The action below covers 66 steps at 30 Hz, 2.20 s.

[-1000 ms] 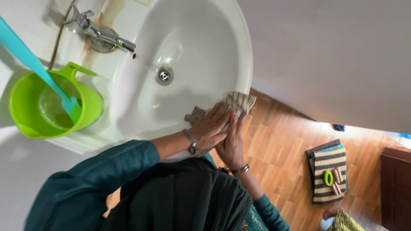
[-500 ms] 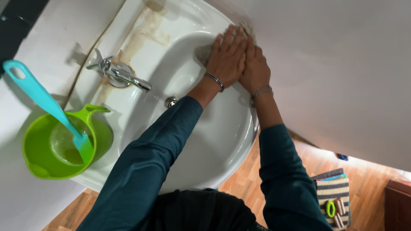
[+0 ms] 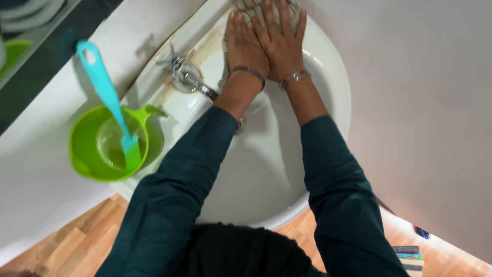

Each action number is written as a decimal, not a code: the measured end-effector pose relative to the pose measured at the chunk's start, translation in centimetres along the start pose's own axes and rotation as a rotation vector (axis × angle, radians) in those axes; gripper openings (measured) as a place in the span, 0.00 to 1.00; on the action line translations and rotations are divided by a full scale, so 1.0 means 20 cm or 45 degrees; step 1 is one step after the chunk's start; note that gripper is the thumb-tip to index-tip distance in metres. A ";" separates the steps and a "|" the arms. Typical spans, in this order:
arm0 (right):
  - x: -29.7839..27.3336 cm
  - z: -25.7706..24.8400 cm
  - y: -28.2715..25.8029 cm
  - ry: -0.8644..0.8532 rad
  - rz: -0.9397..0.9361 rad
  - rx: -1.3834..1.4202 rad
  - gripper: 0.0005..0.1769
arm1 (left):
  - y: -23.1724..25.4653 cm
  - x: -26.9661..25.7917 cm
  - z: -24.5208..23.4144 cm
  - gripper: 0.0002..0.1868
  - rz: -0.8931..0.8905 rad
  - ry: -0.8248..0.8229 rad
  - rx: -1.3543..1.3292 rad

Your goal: The person cleans a white bathroom sink using a striped cloth. They wipe the basin, faucet, and surrounding surfaces, occasionally rinsing the cloth under running water from the tap.

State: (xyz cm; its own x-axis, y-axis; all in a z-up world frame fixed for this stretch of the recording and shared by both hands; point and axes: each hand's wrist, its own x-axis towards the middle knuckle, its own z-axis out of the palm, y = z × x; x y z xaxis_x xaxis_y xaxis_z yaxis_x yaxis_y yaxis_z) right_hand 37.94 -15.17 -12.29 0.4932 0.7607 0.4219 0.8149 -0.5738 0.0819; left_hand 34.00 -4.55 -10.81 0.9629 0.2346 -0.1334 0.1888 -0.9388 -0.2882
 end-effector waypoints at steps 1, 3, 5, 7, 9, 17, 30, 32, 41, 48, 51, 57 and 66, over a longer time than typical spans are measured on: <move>0.04 0.01 -0.01 -0.084 -0.071 0.084 0.49 | -0.04 -0.04 -0.01 0.38 -0.014 -0.071 0.081; 0.08 0.05 -0.06 -0.218 -0.186 0.183 0.50 | -0.14 -0.11 -0.05 0.41 0.045 -0.206 0.198; 0.14 0.10 -0.14 -0.319 -0.263 0.194 0.49 | -0.22 -0.13 -0.09 0.43 0.105 -0.324 0.318; 0.16 0.12 -0.22 -0.337 -0.301 0.275 0.50 | -0.26 -0.17 -0.07 0.45 0.172 -0.482 0.439; 0.13 0.10 -0.31 -0.347 -0.301 0.360 0.50 | -0.25 -0.19 -0.02 0.43 0.093 -0.360 0.406; -0.03 0.09 -0.22 -0.397 -0.156 0.090 0.41 | -0.06 -0.21 -0.03 0.40 0.062 -0.370 -0.126; -0.74 -0.21 -0.02 -0.614 0.557 -0.484 0.45 | 0.39 -0.44 0.18 0.39 0.642 -0.348 -0.734; -0.93 -0.35 -0.17 -0.589 0.537 -0.516 0.33 | 0.48 -0.63 0.22 0.40 0.755 -0.308 -0.814; -1.29 -0.96 -0.88 -0.707 0.427 -0.153 0.32 | 0.33 -1.35 0.70 0.29 1.697 -0.646 -0.997; -0.97 -0.43 -0.54 -1.175 0.437 -0.310 0.38 | 0.36 -0.98 0.63 0.33 0.980 -0.548 -0.595; -0.78 -0.18 -0.41 -1.259 0.584 -0.188 0.41 | 0.28 -0.76 0.66 0.32 0.790 -0.326 -0.443; -0.60 0.20 -0.44 -0.763 0.598 0.105 0.51 | 0.09 -0.50 0.76 0.38 0.540 0.044 0.473; -0.60 0.53 -0.94 0.001 0.273 1.081 0.56 | -0.32 -1.03 0.65 0.33 0.442 0.038 0.578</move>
State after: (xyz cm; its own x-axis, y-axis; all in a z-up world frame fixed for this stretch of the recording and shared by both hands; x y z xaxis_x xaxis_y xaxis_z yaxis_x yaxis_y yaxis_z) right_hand 19.94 -10.34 -28.50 0.6619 0.6620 0.3517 0.6559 -0.2842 -0.6994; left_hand 10.42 -0.20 -18.55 0.9599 -0.0819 -0.2680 -0.2352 -0.7553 -0.6117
